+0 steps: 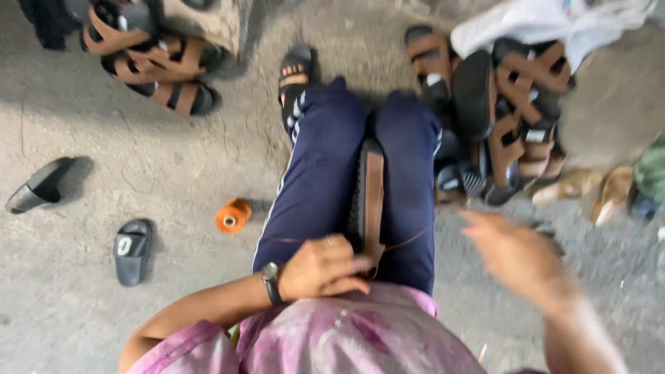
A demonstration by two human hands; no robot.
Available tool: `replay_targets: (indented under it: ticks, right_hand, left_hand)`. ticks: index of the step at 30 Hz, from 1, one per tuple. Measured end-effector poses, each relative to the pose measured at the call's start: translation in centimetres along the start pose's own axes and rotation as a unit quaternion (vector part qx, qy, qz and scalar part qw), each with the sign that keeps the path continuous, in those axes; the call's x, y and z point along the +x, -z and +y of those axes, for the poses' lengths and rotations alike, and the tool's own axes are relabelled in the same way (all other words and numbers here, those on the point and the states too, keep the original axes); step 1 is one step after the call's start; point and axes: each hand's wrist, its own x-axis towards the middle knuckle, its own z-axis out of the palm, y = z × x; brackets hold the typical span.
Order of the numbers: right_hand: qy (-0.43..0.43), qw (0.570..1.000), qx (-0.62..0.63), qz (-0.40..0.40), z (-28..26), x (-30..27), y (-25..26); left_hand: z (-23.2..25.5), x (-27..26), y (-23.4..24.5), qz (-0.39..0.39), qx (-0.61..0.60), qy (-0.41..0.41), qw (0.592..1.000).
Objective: Hand-stitching the leather straps of a sandal using a needle and orange thread.
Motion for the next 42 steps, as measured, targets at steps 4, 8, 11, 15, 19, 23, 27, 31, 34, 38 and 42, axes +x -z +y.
replay_targets:
  ticks: [4, 8, 11, 15, 19, 23, 27, 31, 34, 38, 42]
  right_hand:
    - [0.342, 0.868, 0.262, 0.248, -9.4, -1.8, -2.4]
    - [0.306, 0.889, 0.303, 0.159, -9.3, -0.8, -5.9]
    - [0.304, 0.871, 0.364, 0.129, -10.4, -2.0, -3.7]
    - [0.295, 0.854, 0.418, 0.094, -10.4, -2.8, -2.5]
    - [0.303, 0.849, 0.429, 0.061, -11.4, -1.0, -2.6]
    - [0.330, 0.825, 0.451, 0.083, -11.2, 0.8, -3.6]
    - [0.350, 0.852, 0.358, 0.152, -10.8, 0.4, -3.1]
    - [0.379, 0.881, 0.129, 0.251, -9.7, -0.1, -3.4]
    - [0.376, 0.887, 0.089, 0.252, -9.9, 0.2, -3.6]
    - [0.357, 0.894, 0.065, 0.263, -10.1, 0.2, -3.7]
    - [0.349, 0.900, 0.047, 0.259, -9.9, 0.1, -3.6]
  left_hand:
    - [0.0, -1.3, -0.3, -0.030, 0.134, 0.187, 0.973]
    - [0.5, -1.1, 1.0, -0.071, -0.036, 0.258, 0.963]
    - [-0.2, 0.8, 2.0, 0.018, -0.285, 0.271, 0.919]
    - [0.5, 4.6, 3.9, 0.053, -0.406, 0.304, 0.860]
    - [-3.7, 5.1, 1.1, 0.121, -0.431, 0.272, 0.852]
    - [-5.9, 7.1, 0.4, 0.249, -0.480, 0.298, 0.786]
    - [-6.8, 5.7, 6.2, 0.229, -0.418, 0.218, 0.852]
    - [-3.4, 4.3, 8.2, 0.069, 0.243, 0.152, 0.955]
    - [-1.0, 2.7, 4.8, 0.018, 0.061, 0.212, 0.975]
    - [-0.9, 0.5, 0.9, 0.022, -0.032, 0.268, 0.963]
    - [-1.7, 0.2, -0.2, 0.035, -0.044, 0.271, 0.961]
